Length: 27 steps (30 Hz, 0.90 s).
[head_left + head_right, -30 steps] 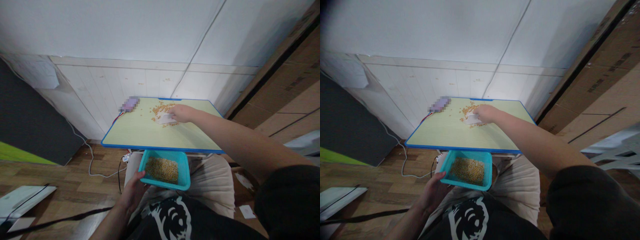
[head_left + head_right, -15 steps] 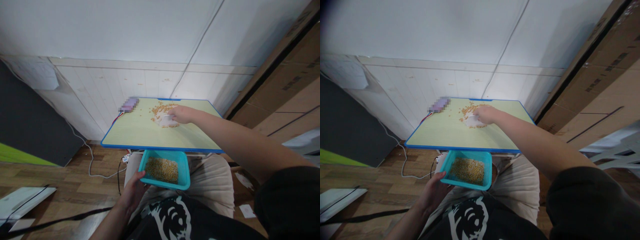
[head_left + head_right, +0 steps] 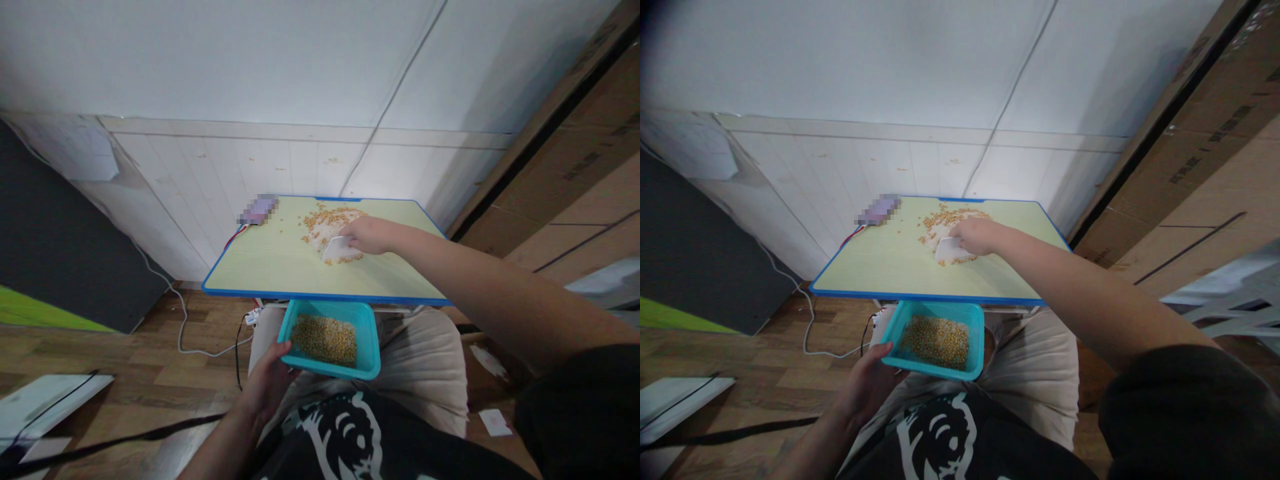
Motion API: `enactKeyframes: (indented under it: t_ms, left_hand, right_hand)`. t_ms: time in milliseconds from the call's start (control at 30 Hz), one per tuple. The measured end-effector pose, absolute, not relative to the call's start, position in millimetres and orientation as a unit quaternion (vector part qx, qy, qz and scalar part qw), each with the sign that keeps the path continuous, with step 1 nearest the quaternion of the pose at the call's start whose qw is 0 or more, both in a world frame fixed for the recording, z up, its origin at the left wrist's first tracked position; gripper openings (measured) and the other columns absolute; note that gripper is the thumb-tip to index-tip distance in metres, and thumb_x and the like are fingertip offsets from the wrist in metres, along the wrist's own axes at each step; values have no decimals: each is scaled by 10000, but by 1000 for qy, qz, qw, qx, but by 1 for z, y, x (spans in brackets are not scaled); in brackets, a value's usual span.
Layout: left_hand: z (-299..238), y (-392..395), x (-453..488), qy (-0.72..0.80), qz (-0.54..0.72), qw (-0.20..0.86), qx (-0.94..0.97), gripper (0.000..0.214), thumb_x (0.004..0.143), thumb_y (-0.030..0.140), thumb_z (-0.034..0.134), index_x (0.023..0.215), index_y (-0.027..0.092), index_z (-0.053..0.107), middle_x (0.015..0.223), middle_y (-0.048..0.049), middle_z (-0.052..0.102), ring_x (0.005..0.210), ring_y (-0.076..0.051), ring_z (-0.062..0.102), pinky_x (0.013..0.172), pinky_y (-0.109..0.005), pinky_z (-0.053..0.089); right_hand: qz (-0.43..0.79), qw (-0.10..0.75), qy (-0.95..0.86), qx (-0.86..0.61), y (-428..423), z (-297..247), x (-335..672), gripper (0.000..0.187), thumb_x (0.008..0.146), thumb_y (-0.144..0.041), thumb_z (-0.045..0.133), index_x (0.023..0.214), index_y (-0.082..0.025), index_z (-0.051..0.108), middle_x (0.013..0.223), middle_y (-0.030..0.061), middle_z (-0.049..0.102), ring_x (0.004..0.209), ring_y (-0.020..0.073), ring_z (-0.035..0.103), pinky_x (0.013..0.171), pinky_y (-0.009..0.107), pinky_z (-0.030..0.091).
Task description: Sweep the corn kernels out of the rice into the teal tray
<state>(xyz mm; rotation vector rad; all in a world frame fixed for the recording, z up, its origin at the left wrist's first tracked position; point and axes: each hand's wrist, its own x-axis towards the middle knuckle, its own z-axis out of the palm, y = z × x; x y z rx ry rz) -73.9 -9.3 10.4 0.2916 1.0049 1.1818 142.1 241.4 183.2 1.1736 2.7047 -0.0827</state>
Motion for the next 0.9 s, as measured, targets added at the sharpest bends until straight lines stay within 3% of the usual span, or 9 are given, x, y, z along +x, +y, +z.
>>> enactKeyframes:
  t_ms: [367, 633, 900]
  left_hand:
    - [7, -8, -72, 446, 518, 716, 140, 702, 794, 438, 827, 1452, 250, 672, 1400, -94, 784, 1364, -372, 672, 1130, -478, 507]
    - [7, -8, -70, 436, 514, 726, 138, 746, 807, 414, 837, 1504, 239, 636, 1412, -94, 781, 1391, -353, 657, 1098, -437, 527]
    - [9, -8, -67, 443, 515, 722, 130, 731, 777, 410, 852, 1460, 220, 676, 1380, -109, 794, 1388, -371, 657, 1131, -462, 514]
  right_hand:
    - [-29, 89, 924, 371, 225, 178, 157, 321, 902, -86, 590, 1098, -190, 822, 1025, 100, 826, 895, 209, 700, 770, 299, 422]
    - [-30, 97, 920, 377, 211, 183, 159, 283, 915, -90, 590, 1057, -194, 812, 985, 94, 816, 865, 212, 692, 747, 310, 418]
    - [-33, -13, 924, 380, 227, 206, 155, 340, 973, -113, 543, 1225, -159, 767, 1235, 137, 791, 1074, 242, 694, 893, 321, 449]
